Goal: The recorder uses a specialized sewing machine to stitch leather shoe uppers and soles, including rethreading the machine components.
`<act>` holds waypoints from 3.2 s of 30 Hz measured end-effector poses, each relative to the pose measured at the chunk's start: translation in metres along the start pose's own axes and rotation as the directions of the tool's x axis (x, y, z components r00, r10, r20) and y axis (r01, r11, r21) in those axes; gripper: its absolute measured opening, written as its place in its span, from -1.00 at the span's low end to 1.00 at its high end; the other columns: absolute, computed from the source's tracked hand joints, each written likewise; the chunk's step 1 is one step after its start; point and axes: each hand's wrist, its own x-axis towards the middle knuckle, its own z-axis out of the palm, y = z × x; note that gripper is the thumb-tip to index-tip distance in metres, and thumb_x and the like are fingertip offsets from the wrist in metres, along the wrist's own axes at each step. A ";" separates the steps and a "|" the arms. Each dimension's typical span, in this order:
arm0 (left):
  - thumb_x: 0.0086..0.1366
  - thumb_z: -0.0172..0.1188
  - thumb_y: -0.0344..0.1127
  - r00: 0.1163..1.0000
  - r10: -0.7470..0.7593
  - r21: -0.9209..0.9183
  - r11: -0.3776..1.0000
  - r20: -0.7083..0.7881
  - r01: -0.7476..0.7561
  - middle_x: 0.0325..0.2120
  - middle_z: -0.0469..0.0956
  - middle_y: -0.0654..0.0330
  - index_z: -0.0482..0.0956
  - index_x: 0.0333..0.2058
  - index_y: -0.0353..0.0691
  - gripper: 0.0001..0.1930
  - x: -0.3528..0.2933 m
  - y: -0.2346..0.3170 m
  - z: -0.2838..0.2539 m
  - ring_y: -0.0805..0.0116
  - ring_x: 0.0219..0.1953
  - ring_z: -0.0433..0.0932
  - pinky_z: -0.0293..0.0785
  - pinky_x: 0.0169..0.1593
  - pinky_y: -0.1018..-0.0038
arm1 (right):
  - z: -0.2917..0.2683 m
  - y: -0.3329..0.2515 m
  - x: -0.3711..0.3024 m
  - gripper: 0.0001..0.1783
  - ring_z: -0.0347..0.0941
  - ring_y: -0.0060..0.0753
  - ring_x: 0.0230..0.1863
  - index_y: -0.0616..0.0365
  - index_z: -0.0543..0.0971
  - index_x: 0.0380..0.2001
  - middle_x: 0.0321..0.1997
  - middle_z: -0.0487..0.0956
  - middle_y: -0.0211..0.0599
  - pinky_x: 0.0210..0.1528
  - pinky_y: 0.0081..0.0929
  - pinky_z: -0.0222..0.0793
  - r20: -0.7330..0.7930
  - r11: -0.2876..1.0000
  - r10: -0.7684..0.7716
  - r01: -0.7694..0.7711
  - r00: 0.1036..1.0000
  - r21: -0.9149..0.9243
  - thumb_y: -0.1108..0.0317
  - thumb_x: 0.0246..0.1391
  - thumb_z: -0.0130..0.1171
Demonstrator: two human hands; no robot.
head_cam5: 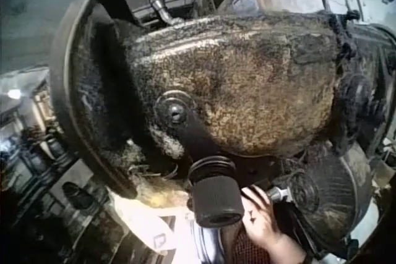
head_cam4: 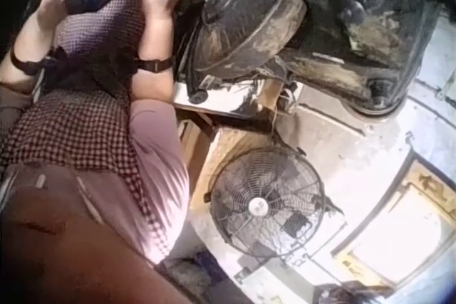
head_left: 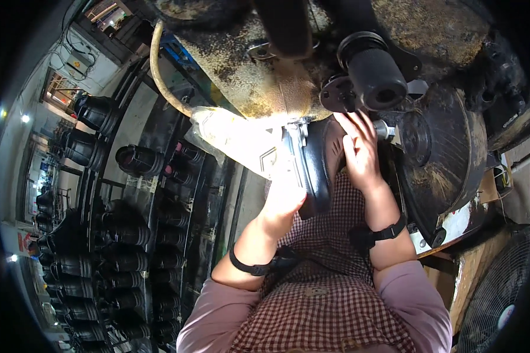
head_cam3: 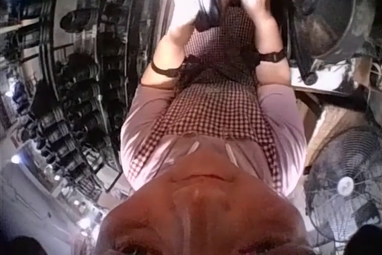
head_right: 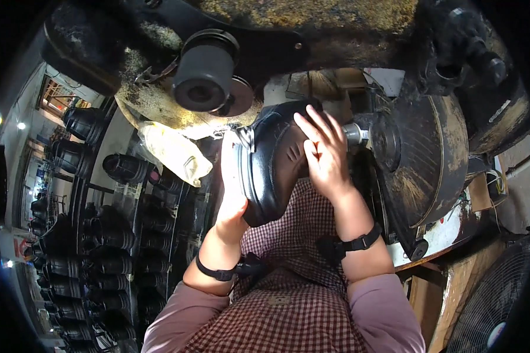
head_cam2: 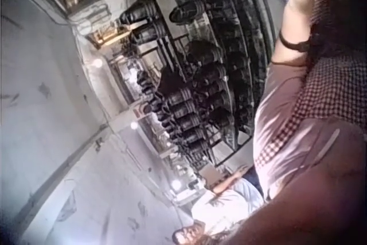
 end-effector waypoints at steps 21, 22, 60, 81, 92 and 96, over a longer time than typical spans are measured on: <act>0.38 -0.13 -0.07 0.912 -0.199 -0.244 0.963 -0.359 0.115 -0.35 0.57 0.13 0.42 -0.08 -0.39 -0.56 0.041 -0.004 0.002 0.47 -0.43 0.53 0.48 -0.32 0.59 | -0.050 -0.048 -0.026 -0.78 0.48 0.03 -0.25 0.16 0.54 -0.23 -0.30 0.58 -0.09 -0.14 -0.16 0.38 0.270 0.943 0.314 -0.264 0.910 -0.204 0.41 -0.01 0.09; 0.37 -0.12 -0.08 0.931 -0.114 -0.275 0.961 -0.346 0.016 -0.35 0.57 0.13 0.42 -0.10 -0.38 -0.58 0.041 -0.003 0.003 0.47 -0.42 0.53 0.48 -0.34 0.59 | -0.056 -0.056 -0.028 -0.72 0.47 0.03 -0.28 0.13 0.54 -0.17 -0.30 0.57 -0.11 -0.16 -0.17 0.37 0.285 0.946 0.308 -0.259 0.908 -0.197 0.42 -0.03 0.11; 0.05 0.12 -0.24 0.995 -0.053 0.306 0.949 -0.086 0.077 0.21 0.18 -0.05 0.02 0.25 -0.48 -0.18 -0.031 0.028 -0.004 0.20 0.23 0.20 0.04 0.28 0.33 | -0.078 -0.084 -0.027 -0.59 0.26 -0.16 0.23 0.25 0.42 0.10 0.27 0.27 0.00 0.26 -0.34 0.10 0.260 0.845 0.204 -0.304 0.944 0.440 0.37 0.29 -0.28; 0.34 0.03 -0.18 0.901 -0.328 0.052 0.933 -0.285 0.356 -0.26 0.40 0.33 0.39 -0.09 -0.17 -0.74 0.027 0.008 -0.042 0.56 -0.25 0.36 0.37 -0.14 0.55 | -0.043 -0.039 -0.059 -0.60 0.27 -0.59 -0.49 0.32 0.34 -0.01 -0.10 0.45 -0.14 -0.36 -0.60 0.29 -0.186 0.811 0.248 -0.098 0.951 0.577 0.24 0.36 -0.37; 0.20 0.04 -0.31 0.982 0.096 0.272 0.961 -0.162 -0.049 0.06 0.37 -0.02 0.08 0.24 -0.42 -0.34 0.003 0.011 -0.042 0.25 0.03 0.45 0.38 0.10 0.39 | -0.062 -0.124 -0.035 -0.78 0.11 -0.80 -0.49 0.24 0.40 -0.19 -0.36 0.33 -0.47 -0.47 -0.78 0.08 0.239 0.563 0.468 -0.495 0.851 0.661 0.31 0.21 0.00; 0.05 0.02 -0.24 0.865 0.330 0.391 0.904 -0.378 -0.174 0.17 0.23 -0.12 0.07 0.25 -0.44 -0.23 -0.051 0.018 -0.065 0.11 0.17 0.30 0.21 0.22 0.30 | -0.049 -0.132 -0.032 -0.84 0.32 -0.68 -0.42 0.21 0.44 -0.32 -0.41 0.44 -0.39 -0.37 -0.70 0.27 0.361 0.651 0.417 -0.551 0.834 0.522 0.40 0.05 0.18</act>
